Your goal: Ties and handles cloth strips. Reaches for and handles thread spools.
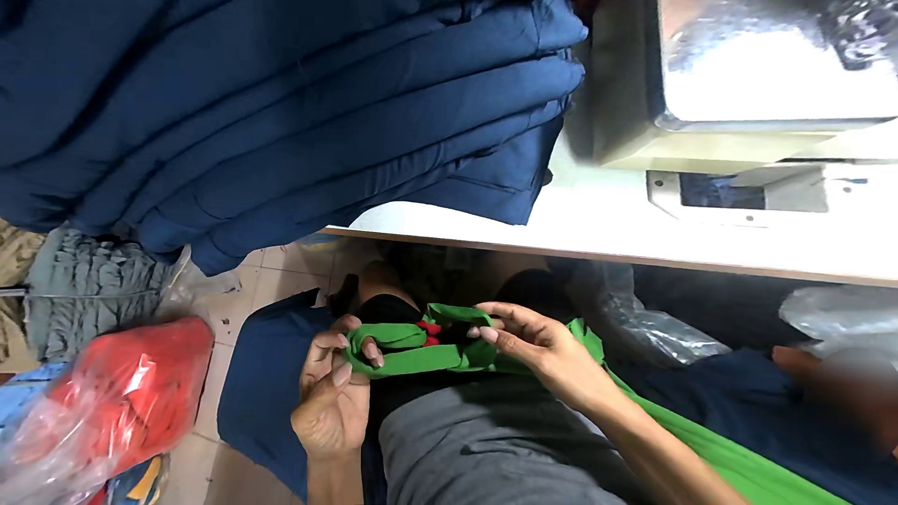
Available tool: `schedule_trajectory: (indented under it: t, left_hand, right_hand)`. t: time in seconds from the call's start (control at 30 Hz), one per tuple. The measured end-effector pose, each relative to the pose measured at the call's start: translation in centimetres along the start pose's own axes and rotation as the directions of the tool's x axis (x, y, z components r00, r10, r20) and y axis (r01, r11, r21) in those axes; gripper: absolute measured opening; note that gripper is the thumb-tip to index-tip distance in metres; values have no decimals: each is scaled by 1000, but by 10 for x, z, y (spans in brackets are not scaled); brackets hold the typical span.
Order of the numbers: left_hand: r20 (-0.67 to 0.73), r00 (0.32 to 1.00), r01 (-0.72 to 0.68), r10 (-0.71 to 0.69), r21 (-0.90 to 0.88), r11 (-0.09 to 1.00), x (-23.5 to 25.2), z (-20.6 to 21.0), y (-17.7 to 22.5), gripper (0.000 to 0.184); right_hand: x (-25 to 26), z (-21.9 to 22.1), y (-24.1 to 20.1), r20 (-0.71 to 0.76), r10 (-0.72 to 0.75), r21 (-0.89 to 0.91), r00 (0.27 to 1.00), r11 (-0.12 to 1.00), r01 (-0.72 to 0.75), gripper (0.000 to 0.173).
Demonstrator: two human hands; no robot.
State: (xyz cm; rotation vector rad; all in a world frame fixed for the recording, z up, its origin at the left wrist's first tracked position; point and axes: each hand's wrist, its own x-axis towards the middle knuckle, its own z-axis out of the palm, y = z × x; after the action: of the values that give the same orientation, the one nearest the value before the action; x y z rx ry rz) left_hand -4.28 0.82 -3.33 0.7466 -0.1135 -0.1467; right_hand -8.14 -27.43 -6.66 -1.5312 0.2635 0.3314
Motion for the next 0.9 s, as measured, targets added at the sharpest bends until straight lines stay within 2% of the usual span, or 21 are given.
schedule_trajectory:
  t: [0.07,0.13,0.17,0.2,0.27,0.33,0.37,0.4,0.43,0.5,0.57,0.63,0.67,0.73,0.8,0.9]
  left_hand:
    - [-2,1000,-5,5,11,1000,2,-2,0,24]
    - [-18,1000,-7,7,33,999,3,-3,-1,27]
    - [-21,1000,0,1,59,998,4,-3,-1,29]
    - [-27,1000,9,-6,103,995,5,-4,-2,31]
    - [-42,999,39,-30,231,972,6,-5,-3,31]
    - [-99,992,110,-74,433,895,4,-3,-4,27]
    - [-143,985,165,-101,556,814,4,0,-4,26]
    - [-175,975,220,-136,689,691,3,2,-5,25]
    - [-189,967,251,-169,809,532,3,3,-8,23]
    - [-142,957,197,-253,958,209,2,0,-16,25]
    - [-88,932,91,-352,996,-8,-1,8,-27,37]
    - [-109,866,45,-488,989,-141,-3,19,-38,49]
    - [-140,814,31,-563,980,-198,-2,22,-44,53]
    - [-252,662,28,-706,950,-312,6,32,-50,50]
    - [-320,554,-15,-769,919,-394,13,40,-52,41]
    - [-303,521,-88,-798,911,-403,14,43,-48,35]
  right_hand:
    - [-1,-2,3,70,23,-173,997,985,-11,59]
    - [-3,-5,4,135,100,-498,986,867,-20,93]
    - [-4,-5,4,157,154,-618,976,786,-25,102]
    - [-6,-5,6,169,184,-694,968,720,-16,101]
    - [-14,-3,11,186,163,-745,969,667,31,70]
    - [-24,0,13,203,76,-728,976,679,98,43]
    - [-29,2,13,209,18,-710,978,691,139,38]
    - [-34,4,13,211,-42,-691,977,700,180,35]
    - [-39,7,13,209,-112,-676,971,702,226,32]
    - [-47,14,13,222,-241,-655,945,681,328,27]
    - [-51,23,13,257,-363,-641,896,630,439,21]
    - [-54,31,13,302,-456,-626,837,568,535,15]
    - [-54,34,13,321,-483,-619,815,544,566,13]
    - [-57,40,14,349,-496,-611,795,523,595,12]
    - [-60,43,16,372,-486,-608,791,516,603,12]
    - [-64,43,18,405,-476,-584,781,522,621,11]
